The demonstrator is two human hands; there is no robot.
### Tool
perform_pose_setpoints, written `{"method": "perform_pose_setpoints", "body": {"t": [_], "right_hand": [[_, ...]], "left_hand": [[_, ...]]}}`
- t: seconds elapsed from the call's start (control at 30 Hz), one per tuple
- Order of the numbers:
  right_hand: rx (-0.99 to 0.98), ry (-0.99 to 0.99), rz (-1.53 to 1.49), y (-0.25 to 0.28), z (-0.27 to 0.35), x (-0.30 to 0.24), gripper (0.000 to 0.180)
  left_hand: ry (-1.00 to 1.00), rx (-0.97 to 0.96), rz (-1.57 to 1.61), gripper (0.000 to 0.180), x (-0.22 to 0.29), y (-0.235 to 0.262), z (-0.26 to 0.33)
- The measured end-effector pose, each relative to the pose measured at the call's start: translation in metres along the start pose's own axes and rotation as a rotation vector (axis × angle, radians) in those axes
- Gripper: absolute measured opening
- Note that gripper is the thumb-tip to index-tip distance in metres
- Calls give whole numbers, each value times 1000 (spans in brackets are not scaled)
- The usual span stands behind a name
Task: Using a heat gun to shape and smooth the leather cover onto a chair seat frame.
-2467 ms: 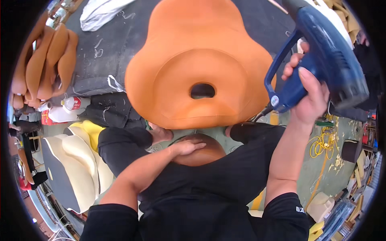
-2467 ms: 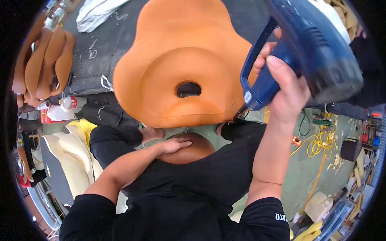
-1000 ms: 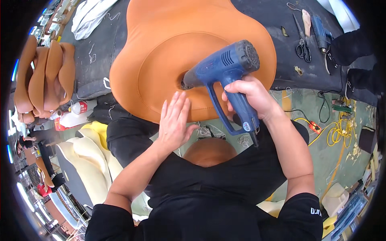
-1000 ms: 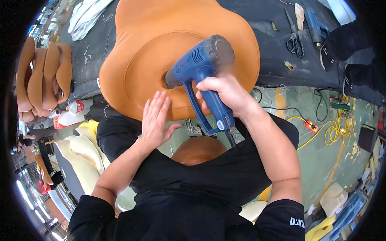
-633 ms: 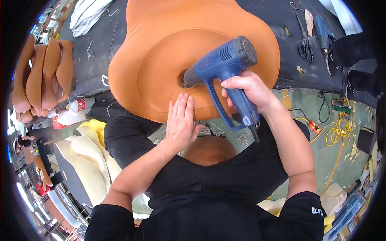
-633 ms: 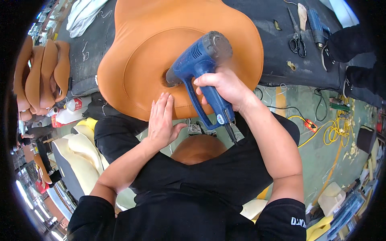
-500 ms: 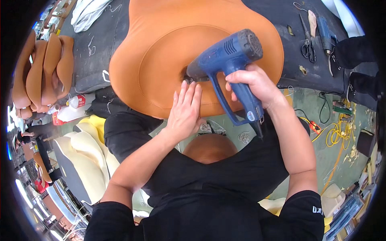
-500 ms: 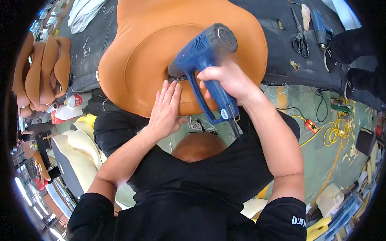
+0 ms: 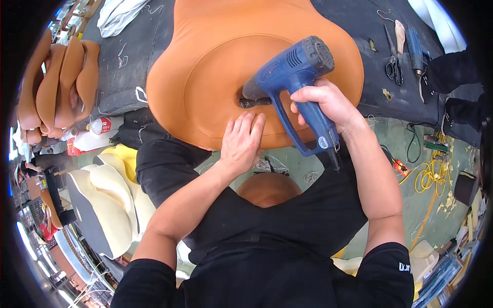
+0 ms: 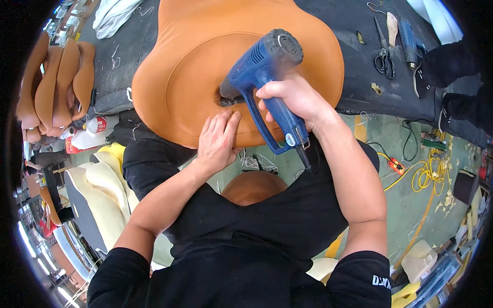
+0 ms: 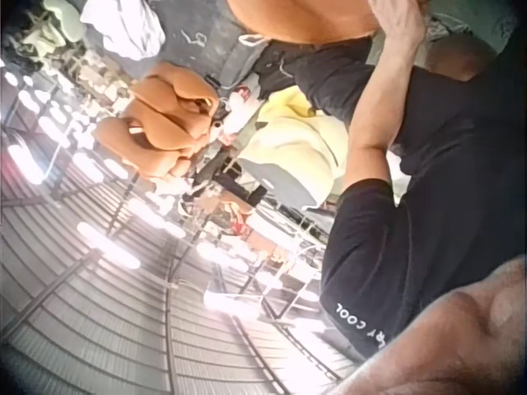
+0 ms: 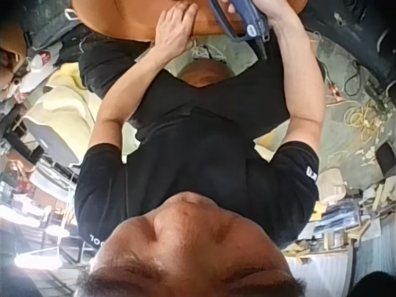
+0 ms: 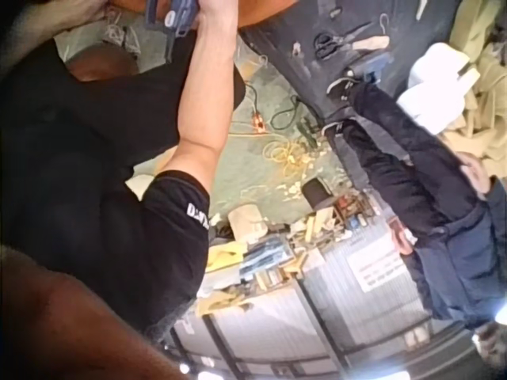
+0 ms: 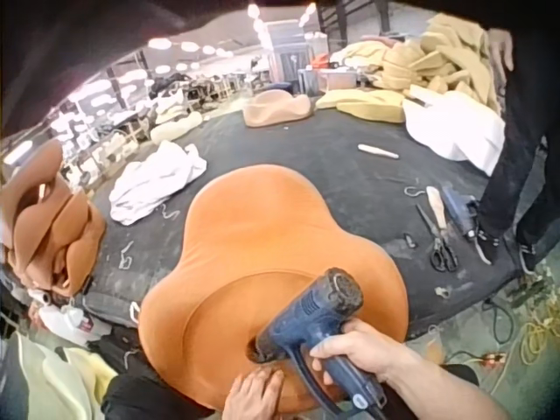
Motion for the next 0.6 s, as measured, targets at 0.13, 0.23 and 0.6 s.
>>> {"method": "perform_pose_setpoints", "body": {"t": [0.13, 0.23, 0.6], "right_hand": [[13, -4, -23, 2, 3, 2, 22], [8, 4, -38, 3, 4, 2, 22], [39, -24, -67, 8, 4, 9, 23]], "left_hand": [[-3, 62, -62, 95, 7, 6, -6], [-33, 69, 15, 89, 7, 8, -6], [-57, 187, -105, 74, 17, 12, -6]]}}
Point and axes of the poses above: each hand's wrist, its own z-axis away from the middle knuckle, its own y-axis out of the back of the hand, x = y × z, the point moved 10 cm from there along -z, towards the middle knuckle, and after that the axes turned 5 degrees about -x, right-handed, at the moved point
